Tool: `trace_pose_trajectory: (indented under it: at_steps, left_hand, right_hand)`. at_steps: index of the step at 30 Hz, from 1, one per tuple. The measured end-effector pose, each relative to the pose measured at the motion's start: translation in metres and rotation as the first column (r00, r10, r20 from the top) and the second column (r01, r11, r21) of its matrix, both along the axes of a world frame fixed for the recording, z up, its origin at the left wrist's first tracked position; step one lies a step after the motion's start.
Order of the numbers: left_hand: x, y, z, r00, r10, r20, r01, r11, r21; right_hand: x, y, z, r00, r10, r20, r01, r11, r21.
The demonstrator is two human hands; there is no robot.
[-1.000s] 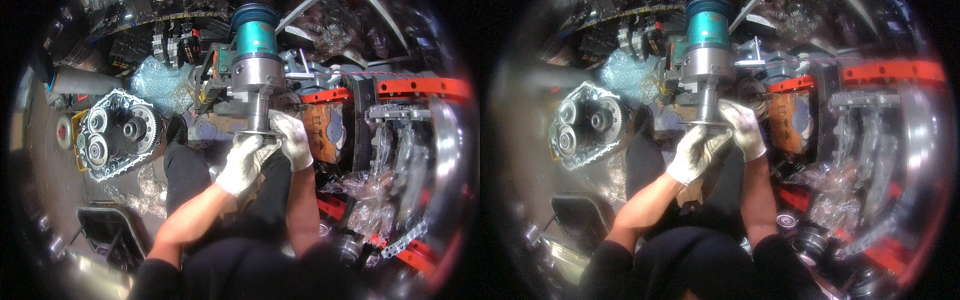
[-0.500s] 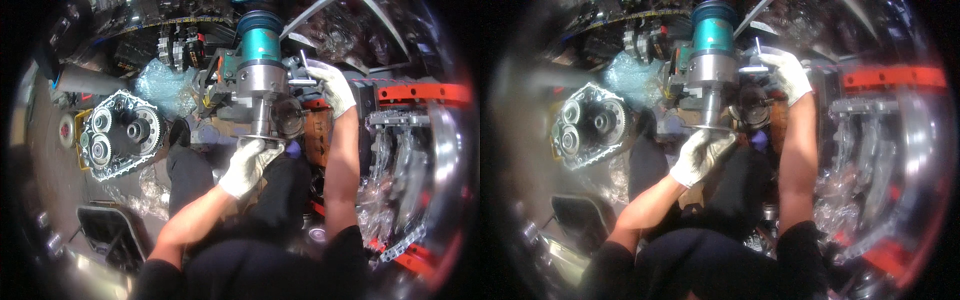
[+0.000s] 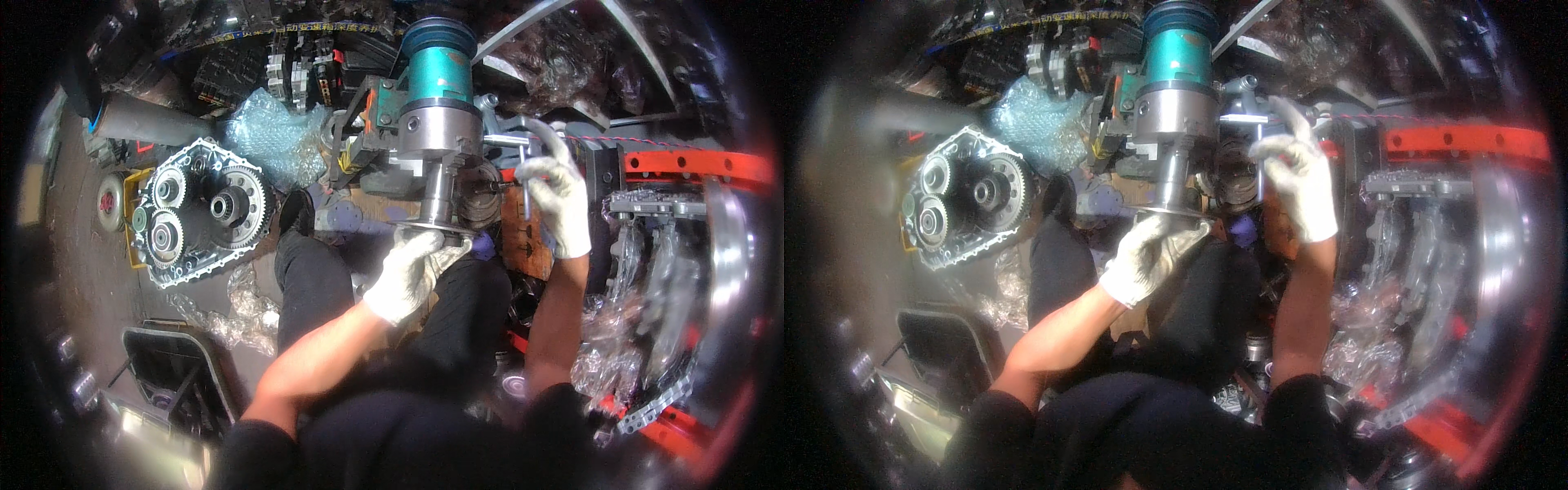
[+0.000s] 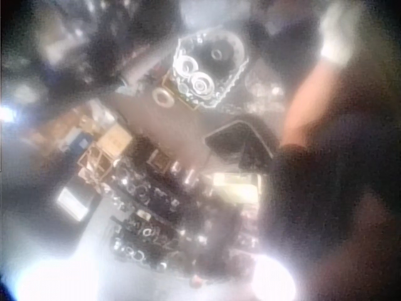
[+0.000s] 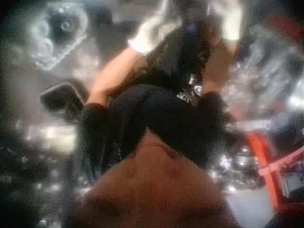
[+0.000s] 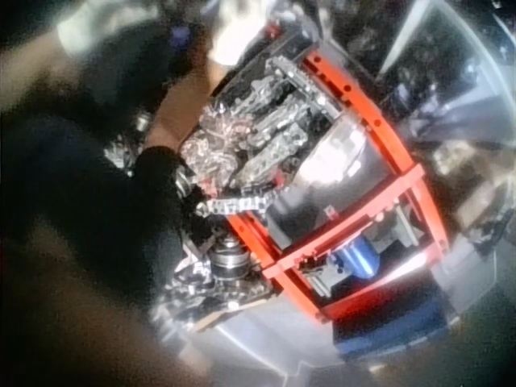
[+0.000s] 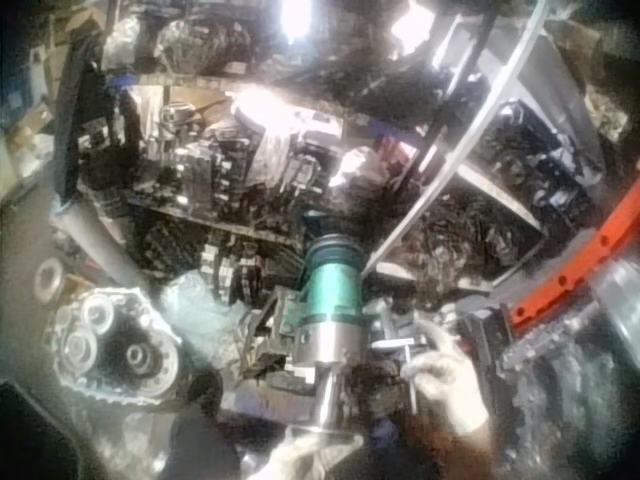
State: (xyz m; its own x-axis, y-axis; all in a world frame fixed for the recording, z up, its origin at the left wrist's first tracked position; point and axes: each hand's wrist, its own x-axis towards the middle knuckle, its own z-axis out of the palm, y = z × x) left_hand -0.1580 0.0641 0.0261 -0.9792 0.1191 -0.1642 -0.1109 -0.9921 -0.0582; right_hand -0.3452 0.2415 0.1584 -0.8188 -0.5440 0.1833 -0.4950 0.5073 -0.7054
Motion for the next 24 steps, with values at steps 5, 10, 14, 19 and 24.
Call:
trace_pose_trajectory:
  at_steps: [5, 10, 14, 19, 24]
  left_hand:
    - [0.002, 0.002, -0.002, 0.999, -0.017, 0.043, 0.016, 1.0, 0.018]
    - [0.001, 0.002, -0.005, 0.999, -0.035, 0.023, 0.036, 0.999, -0.02]
    - [0.001, 0.001, -0.008, 0.998, -0.055, 0.02, 0.055, 0.998, 0.016]
    - [0.0, 0.002, -0.01, 0.998, -0.055, 0.036, 0.054, 0.998, 0.022]
    - [-0.001, 0.003, -0.004, 0.999, -0.031, 0.032, 0.032, 0.999, -0.006]
  right_hand:
    - [0.005, 0.012, -0.036, 0.994, -0.081, 0.076, 0.085, 0.995, -0.059]
    - [0.007, 0.011, -0.04, 0.959, -0.072, 0.273, 0.138, 0.964, -0.229]
    - [0.016, 0.001, -0.028, 0.952, -0.173, 0.253, 0.218, 0.962, -0.164]
    - [0.077, -0.01, -0.033, 0.899, -0.395, 0.188, 0.435, 0.768, -0.47]
    - [0.145, -0.056, -0.077, 0.719, -0.417, 0.556, 0.695, 0.468, -0.546]
